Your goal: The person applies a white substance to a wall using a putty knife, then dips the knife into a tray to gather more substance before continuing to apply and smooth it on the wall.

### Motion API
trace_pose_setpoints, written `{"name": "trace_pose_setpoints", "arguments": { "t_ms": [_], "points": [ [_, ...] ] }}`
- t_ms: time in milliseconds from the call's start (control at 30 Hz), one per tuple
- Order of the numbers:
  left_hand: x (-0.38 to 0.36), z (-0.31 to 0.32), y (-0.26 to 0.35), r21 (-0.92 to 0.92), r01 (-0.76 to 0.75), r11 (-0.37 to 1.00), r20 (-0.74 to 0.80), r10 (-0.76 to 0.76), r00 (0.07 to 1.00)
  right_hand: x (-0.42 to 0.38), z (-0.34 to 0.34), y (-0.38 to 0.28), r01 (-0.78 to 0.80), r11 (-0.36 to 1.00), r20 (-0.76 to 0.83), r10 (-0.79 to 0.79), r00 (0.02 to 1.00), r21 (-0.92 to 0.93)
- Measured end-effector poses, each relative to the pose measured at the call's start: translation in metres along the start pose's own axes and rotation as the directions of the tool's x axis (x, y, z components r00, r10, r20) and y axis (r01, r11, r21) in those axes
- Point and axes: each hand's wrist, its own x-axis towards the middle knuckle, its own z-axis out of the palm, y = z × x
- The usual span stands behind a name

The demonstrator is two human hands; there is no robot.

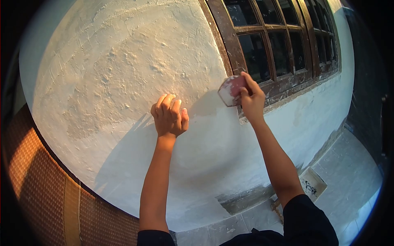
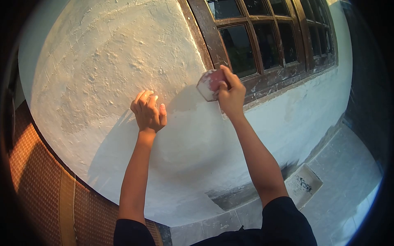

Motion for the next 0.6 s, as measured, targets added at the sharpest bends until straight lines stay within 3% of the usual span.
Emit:
{"name": "trace_pose_setpoints", "arguments": {
  "t_ms": [33, 67, 133, 167, 200, 267, 300, 367, 467, 533, 600],
  "points": [
    [0.000, 0.002, 0.001, -0.001, 0.001, 1.000, -0.009, -0.001, 1.000, 0.006, -0.001, 0.003, -0.109, 0.988, -0.227, 0.133, 0.965, 0.113],
    [-0.001, 0.002, 0.001, -0.003, 0.004, 1.000, -0.016, -0.004, 1.000, 0.007, -0.002, 0.003, -0.110, 0.987, -0.226, 0.133, 0.965, 0.114],
    [-0.001, 0.001, 0.001, 0.012, 0.006, 1.000, -0.004, -0.006, 1.000, 0.010, -0.007, -0.011, -0.114, 0.897, -0.303, 0.261, 0.916, 0.427],
    [-0.001, 0.001, 0.001, 0.029, 0.007, 1.000, 0.006, -0.007, 1.000, 0.005, 0.001, -0.001, -0.033, 0.953, -0.231, 0.106, 0.967, 0.302],
    [-0.001, 0.000, 0.002, 0.027, 0.011, 1.000, 0.008, -0.011, 1.000, -0.004, 0.006, -0.016, -0.023, 0.989, -0.050, 0.031, 0.998, 0.146],
    [0.000, -0.001, 0.001, 0.004, 0.008, 1.000, 0.017, -0.008, 1.000, -0.006, 0.012, -0.025, 0.108, 0.989, 0.103, -0.098, 0.990, -0.102],
    [0.000, -0.001, 0.001, 0.002, 0.006, 1.000, 0.016, -0.006, 1.000, 0.002, 0.008, -0.015, 0.107, 0.989, 0.100, -0.097, 0.990, -0.104],
    [-0.001, 0.001, 0.001, 0.000, -0.004, 1.000, 0.011, 0.004, 1.000, 0.026, -0.005, 0.012, -0.166, 0.948, -0.173, 0.217, 0.961, 0.271],
    [0.000, 0.001, 0.002, -0.010, 0.008, 1.000, -0.003, -0.008, 1.000, 0.027, -0.019, -0.011, -0.146, 0.904, -0.254, 0.264, 0.931, 0.402],
    [0.003, 0.001, 0.001, -0.003, 0.004, 1.000, -0.007, -0.004, 1.000, 0.013, -0.002, -0.008, 0.018, 0.975, -0.126, 0.010, 0.992, 0.222],
    [0.000, -0.001, 0.003, -0.002, -0.003, 1.000, 0.007, 0.003, 1.000, 0.004, 0.009, -0.013, 0.083, 0.995, 0.047, -0.086, 0.995, 0.063]
  ]
}}
